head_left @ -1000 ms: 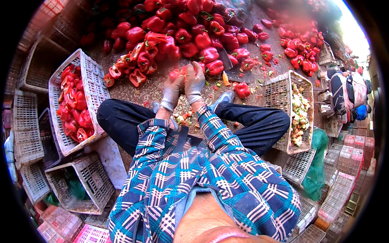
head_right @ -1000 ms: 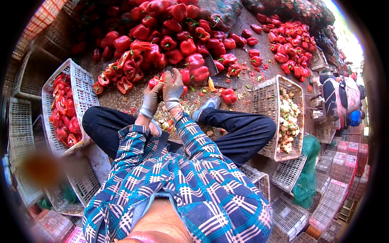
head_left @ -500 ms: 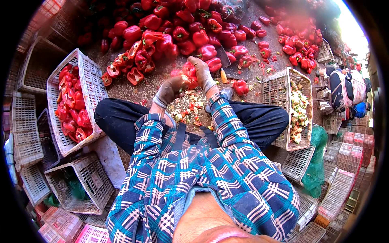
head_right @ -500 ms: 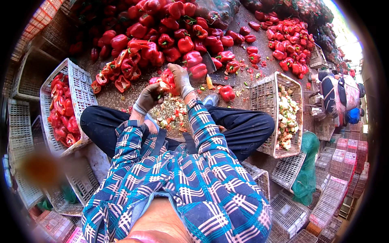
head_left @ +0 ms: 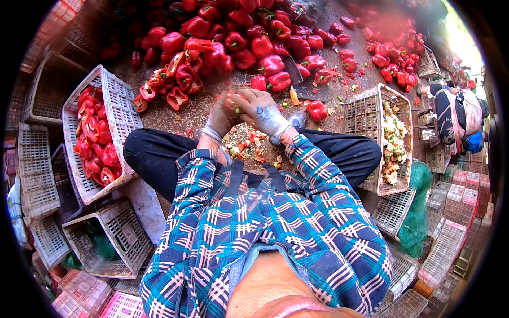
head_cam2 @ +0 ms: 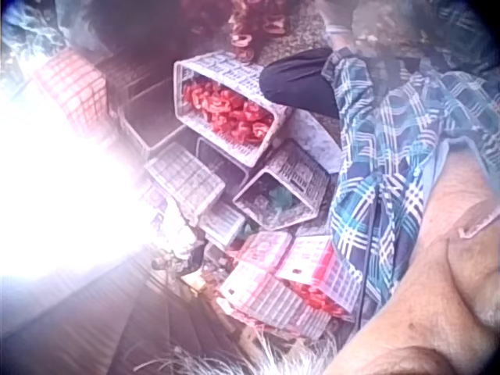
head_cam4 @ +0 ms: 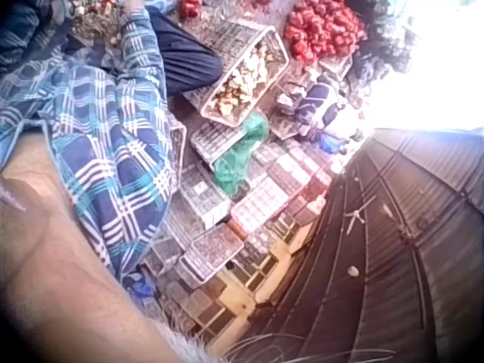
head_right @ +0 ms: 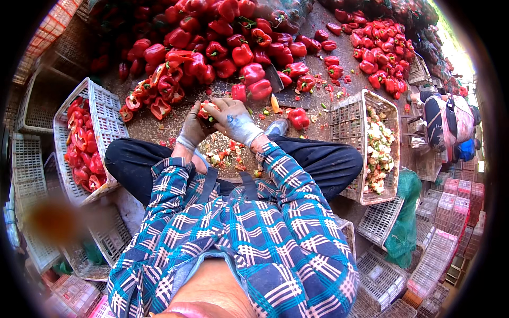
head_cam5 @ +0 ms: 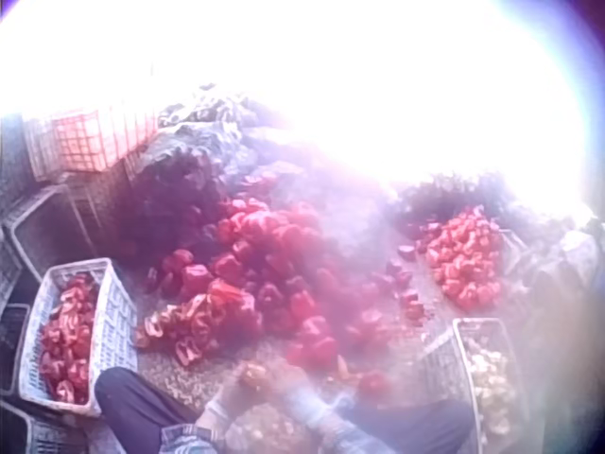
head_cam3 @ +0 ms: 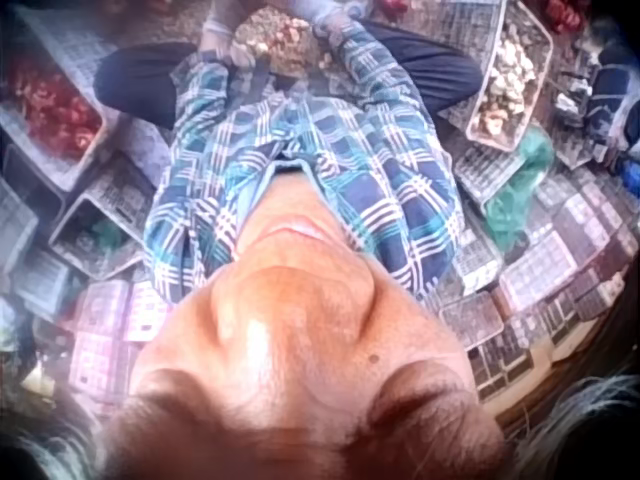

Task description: The person removes the cores and seeds from red bell peppers by hand and with a cleaver, then sorts the peppers into plastic crates.

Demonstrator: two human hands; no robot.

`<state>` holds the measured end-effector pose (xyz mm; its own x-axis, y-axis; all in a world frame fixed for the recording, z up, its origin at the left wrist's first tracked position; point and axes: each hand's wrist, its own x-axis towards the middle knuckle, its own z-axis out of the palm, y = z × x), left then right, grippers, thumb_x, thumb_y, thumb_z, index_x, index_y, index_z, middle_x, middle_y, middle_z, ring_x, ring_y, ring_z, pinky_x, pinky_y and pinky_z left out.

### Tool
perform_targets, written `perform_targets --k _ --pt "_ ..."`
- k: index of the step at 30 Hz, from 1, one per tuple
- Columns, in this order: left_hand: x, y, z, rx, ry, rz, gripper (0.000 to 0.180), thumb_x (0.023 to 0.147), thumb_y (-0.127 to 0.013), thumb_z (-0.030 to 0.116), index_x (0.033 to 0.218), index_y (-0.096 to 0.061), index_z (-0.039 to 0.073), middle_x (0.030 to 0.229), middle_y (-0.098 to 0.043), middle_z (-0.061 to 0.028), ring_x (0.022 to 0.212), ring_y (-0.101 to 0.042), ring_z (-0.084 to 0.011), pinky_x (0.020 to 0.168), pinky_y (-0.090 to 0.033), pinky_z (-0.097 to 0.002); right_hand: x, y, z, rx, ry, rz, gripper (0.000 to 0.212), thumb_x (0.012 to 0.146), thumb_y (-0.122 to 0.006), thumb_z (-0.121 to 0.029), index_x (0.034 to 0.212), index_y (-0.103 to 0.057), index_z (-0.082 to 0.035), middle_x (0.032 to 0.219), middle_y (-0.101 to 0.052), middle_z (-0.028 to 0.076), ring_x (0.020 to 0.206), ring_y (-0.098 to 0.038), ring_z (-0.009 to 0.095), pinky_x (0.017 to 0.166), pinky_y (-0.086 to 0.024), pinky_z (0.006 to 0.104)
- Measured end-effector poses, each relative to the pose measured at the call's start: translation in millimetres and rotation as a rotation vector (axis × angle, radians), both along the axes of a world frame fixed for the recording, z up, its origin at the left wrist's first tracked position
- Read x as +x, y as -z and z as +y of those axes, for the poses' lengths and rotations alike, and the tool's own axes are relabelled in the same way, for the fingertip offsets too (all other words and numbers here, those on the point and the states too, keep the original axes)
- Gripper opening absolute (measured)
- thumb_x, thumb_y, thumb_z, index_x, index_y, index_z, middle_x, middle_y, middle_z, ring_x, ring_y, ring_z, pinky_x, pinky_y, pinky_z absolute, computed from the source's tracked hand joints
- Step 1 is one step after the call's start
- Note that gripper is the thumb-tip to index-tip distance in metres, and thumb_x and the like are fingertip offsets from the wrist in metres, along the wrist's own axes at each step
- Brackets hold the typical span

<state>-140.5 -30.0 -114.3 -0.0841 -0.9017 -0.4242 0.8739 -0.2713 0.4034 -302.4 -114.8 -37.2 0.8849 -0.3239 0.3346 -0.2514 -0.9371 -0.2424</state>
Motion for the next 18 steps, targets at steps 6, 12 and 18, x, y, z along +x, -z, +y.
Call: perform_targets --k 6,12,18 --pt "-19.2 5.0 -1.8 -0.047 -0.038 0.092 0.058 0.099 -0.047 0.056 0.133 -0.053 0.01 0.111 -0.067 -0.0097 0.096 -0.068 -0.0256 0.085 -0.058 -0.0451 5.9 30.5 -3.8 0.098 0.064 -0.149 0.049 0.082 -0.073 -0.028 0.127 -0.06 -0.013 0.106 -0.065 0.01 0.091 -0.065 0.031 0.076 -0.051 0.0424" --pt "-20.2 6.2 0.9 -0.038 -0.177 0.001 0.042 0.101 -0.051 0.046 0.118 -0.067 0.011 0.106 -0.072 -0.0065 0.093 -0.069 -0.0177 0.082 -0.056 -0.0335 25.3 33.3 22.7 0.564 0.403 -0.403 0.032 0.095 -0.064 -0.023 0.122 -0.065 -0.005 0.108 -0.069 0.017 0.097 -0.067 0.03 0.086 -0.052 0.0389" --pt "-29.0 1.8 -1.6 -0.043 -0.297 -0.422 0.031 0.094 -0.06 0.023 0.116 -0.066 0.003 0.103 -0.072 -0.0058 0.089 -0.07 -0.0173 0.079 -0.057 -0.0316 52.4 48.2 20.3 0.834 0.732 -0.588 0.032 0.102 -0.057 -0.031 0.11 -0.068 -0.002 0.093 -0.071 0.015 0.086 -0.066 0.023 0.079 -0.051 0.0361"
